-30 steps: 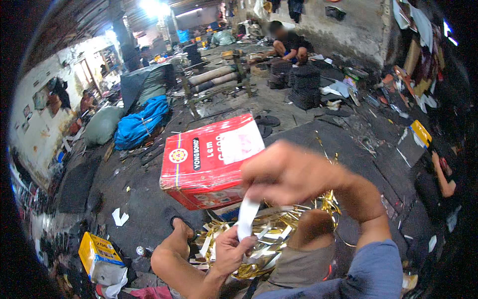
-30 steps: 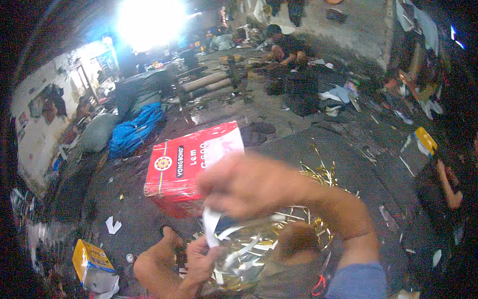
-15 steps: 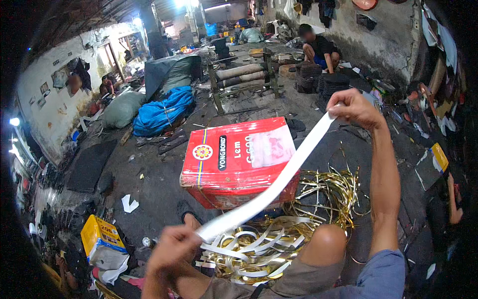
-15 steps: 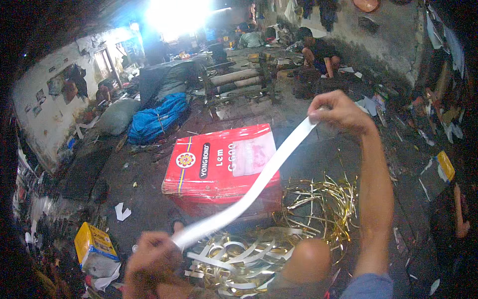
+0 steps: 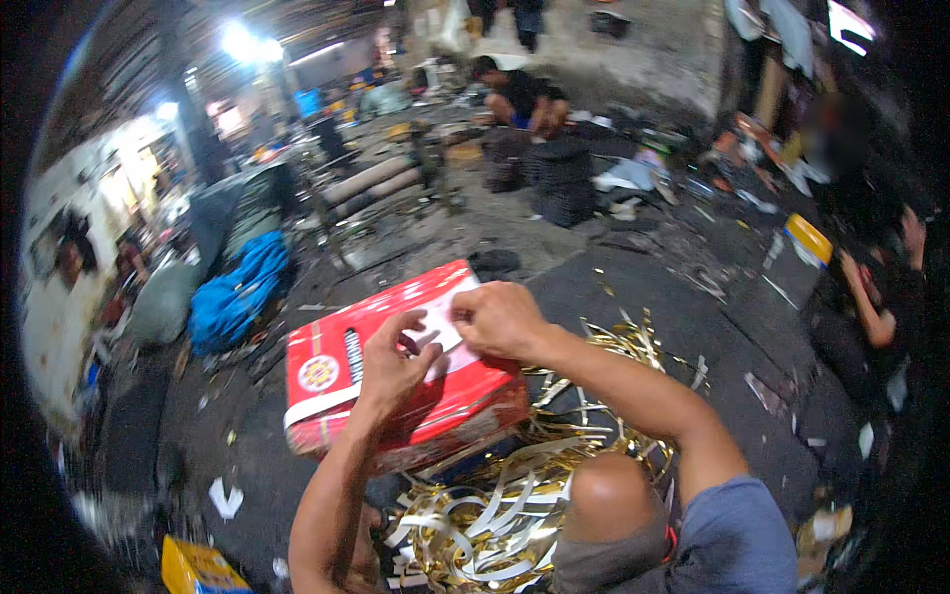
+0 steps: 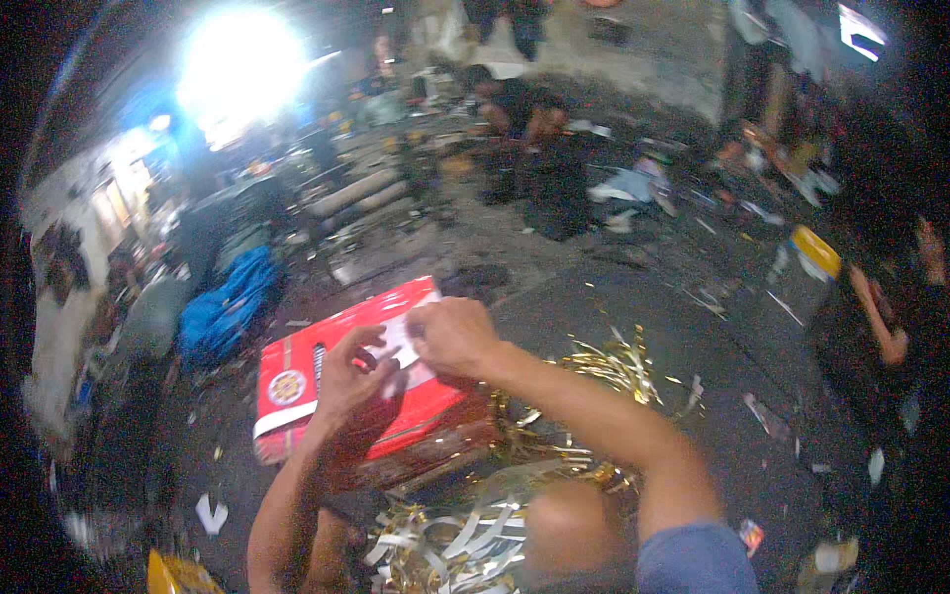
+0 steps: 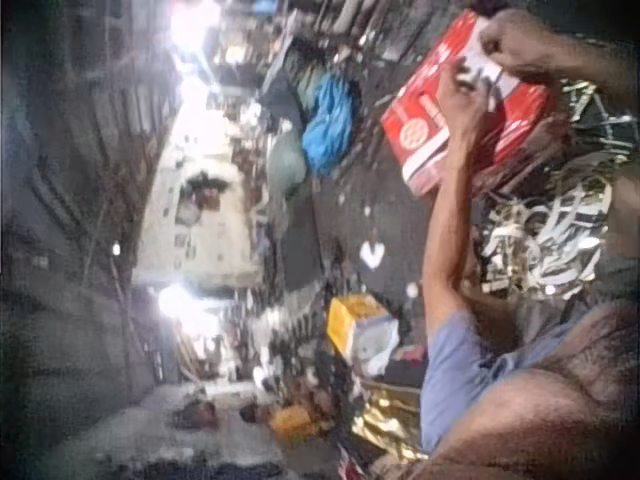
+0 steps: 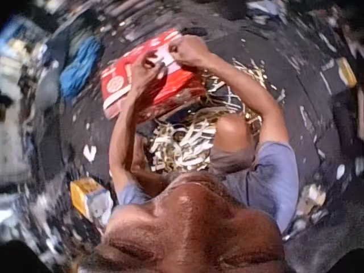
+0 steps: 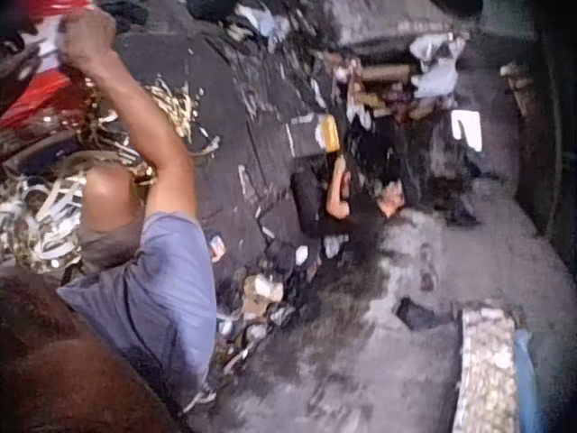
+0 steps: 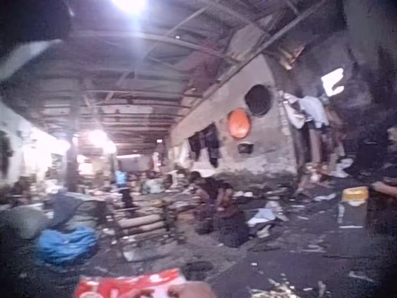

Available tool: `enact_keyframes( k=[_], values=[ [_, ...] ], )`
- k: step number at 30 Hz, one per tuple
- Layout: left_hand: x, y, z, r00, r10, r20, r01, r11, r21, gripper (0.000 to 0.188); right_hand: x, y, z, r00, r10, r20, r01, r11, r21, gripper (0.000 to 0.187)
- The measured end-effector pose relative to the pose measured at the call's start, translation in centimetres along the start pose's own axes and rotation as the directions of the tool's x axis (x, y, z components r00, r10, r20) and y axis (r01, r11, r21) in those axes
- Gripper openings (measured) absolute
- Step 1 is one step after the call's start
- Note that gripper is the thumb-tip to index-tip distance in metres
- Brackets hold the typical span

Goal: The person wraps a red rectangular box with a white ribbon, repeatedly folding and tucking the ribbon ends around the box while seated on the floor. The person adjusts the ribbon to secure it and smooths the surface of the box.

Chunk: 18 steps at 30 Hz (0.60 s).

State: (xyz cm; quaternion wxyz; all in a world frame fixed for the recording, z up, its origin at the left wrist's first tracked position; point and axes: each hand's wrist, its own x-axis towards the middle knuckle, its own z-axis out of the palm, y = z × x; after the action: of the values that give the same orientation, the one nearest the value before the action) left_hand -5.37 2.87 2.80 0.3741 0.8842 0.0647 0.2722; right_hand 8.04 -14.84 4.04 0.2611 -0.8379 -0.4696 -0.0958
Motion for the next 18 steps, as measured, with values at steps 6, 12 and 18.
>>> enact_keyframes(
  k=[6,12,18],
  values=[
    [-0.5,-0.7,4.0,0.993,-0.109,-0.051,0.094,0.968,-0.235,0.009,-0.1,0.8,2.5,0.979,-0.155,-0.136,0.167,0.982,0.086,0.015],
    [-1.0,0.6,4.7,0.984,0.171,-0.051,-0.169,0.985,0.035,0.011,-1.5,1.7,1.1,0.938,-0.311,-0.154,0.302,0.950,-0.080,0.018],
    [-1.0,0.4,4.4,0.987,0.162,-0.019,-0.161,0.986,0.041,0.012,-1.3,2.2,1.5,0.935,-0.335,-0.120,0.331,0.942,-0.053,0.024]
  ],
)
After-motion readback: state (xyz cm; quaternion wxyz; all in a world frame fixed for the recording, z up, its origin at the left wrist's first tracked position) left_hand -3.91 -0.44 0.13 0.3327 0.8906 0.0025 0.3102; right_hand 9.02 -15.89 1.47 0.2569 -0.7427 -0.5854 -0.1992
